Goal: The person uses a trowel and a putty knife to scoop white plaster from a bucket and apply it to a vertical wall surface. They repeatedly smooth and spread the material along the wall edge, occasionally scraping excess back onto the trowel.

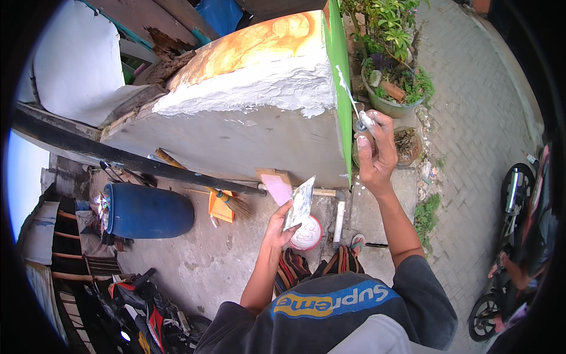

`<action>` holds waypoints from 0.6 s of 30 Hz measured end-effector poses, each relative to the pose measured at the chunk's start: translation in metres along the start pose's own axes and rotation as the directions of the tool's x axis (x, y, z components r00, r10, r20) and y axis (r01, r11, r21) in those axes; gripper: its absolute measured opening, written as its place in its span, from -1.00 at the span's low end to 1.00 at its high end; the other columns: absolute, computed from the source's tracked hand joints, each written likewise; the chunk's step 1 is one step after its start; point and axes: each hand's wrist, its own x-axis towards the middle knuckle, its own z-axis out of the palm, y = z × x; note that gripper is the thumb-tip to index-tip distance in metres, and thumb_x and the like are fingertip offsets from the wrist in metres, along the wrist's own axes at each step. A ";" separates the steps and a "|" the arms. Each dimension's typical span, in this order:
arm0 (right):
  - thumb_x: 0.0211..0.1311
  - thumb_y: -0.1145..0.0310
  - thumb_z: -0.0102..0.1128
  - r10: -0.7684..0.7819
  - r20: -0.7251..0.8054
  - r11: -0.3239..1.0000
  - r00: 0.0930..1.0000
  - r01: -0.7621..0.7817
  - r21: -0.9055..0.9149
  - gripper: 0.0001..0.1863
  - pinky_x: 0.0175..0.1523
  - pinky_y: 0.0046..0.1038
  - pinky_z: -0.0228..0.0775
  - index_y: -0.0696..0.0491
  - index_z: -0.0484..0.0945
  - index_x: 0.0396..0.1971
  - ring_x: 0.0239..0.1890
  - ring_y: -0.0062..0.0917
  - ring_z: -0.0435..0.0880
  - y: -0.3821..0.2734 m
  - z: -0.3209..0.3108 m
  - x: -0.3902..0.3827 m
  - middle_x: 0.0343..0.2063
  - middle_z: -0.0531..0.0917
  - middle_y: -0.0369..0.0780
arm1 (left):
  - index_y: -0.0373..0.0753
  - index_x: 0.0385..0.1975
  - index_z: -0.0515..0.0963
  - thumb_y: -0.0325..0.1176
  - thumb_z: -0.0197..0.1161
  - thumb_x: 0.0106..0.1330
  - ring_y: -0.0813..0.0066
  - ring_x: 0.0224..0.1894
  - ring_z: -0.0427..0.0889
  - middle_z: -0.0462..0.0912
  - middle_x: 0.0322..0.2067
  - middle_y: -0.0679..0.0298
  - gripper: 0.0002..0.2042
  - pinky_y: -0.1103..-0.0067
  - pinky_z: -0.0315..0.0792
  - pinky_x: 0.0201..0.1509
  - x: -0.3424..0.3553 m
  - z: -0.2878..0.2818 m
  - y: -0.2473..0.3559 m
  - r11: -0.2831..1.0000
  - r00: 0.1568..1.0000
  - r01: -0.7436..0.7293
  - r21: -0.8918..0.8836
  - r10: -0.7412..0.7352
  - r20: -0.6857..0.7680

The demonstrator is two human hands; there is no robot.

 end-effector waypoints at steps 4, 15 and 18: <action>0.05 0.66 0.06 0.137 0.230 0.979 0.963 -0.168 0.118 -0.61 -0.36 -0.58 0.38 0.12 0.55 -0.07 -0.28 -0.50 0.52 -0.015 -0.008 -0.035 -0.12 0.47 -0.09 | -0.25 -0.21 0.49 -0.30 0.08 0.36 0.64 -0.62 0.54 0.63 -0.48 0.26 -0.83 0.73 0.40 -0.74 -0.010 0.071 0.016 0.986 0.986 -0.146 -0.080 0.139 -0.088; -0.09 0.68 0.18 0.112 0.360 0.992 0.926 -0.080 -0.102 -0.63 -0.20 -0.43 0.40 0.07 0.65 -0.20 -0.22 -0.33 0.52 -0.027 0.007 -0.075 -0.24 0.51 -0.13 | -0.36 -0.31 0.45 -0.36 0.01 0.40 0.72 -0.85 0.24 0.35 -0.72 0.37 -0.82 0.84 0.13 -0.93 -0.030 0.078 0.026 0.942 0.940 -0.165 -0.292 0.240 0.244; -0.12 0.70 0.17 0.077 0.345 0.991 0.936 -0.035 -0.126 -0.61 -0.21 -0.42 0.39 0.08 0.65 -0.20 -0.26 -0.32 0.52 -0.026 -0.004 -0.080 -0.25 0.51 -0.12 | -0.36 -0.30 0.45 -0.37 0.00 0.40 0.71 -0.86 0.27 0.40 -0.70 0.35 -0.82 0.82 0.16 -0.93 -0.039 0.100 0.032 0.942 0.950 -0.313 -0.119 0.309 -0.054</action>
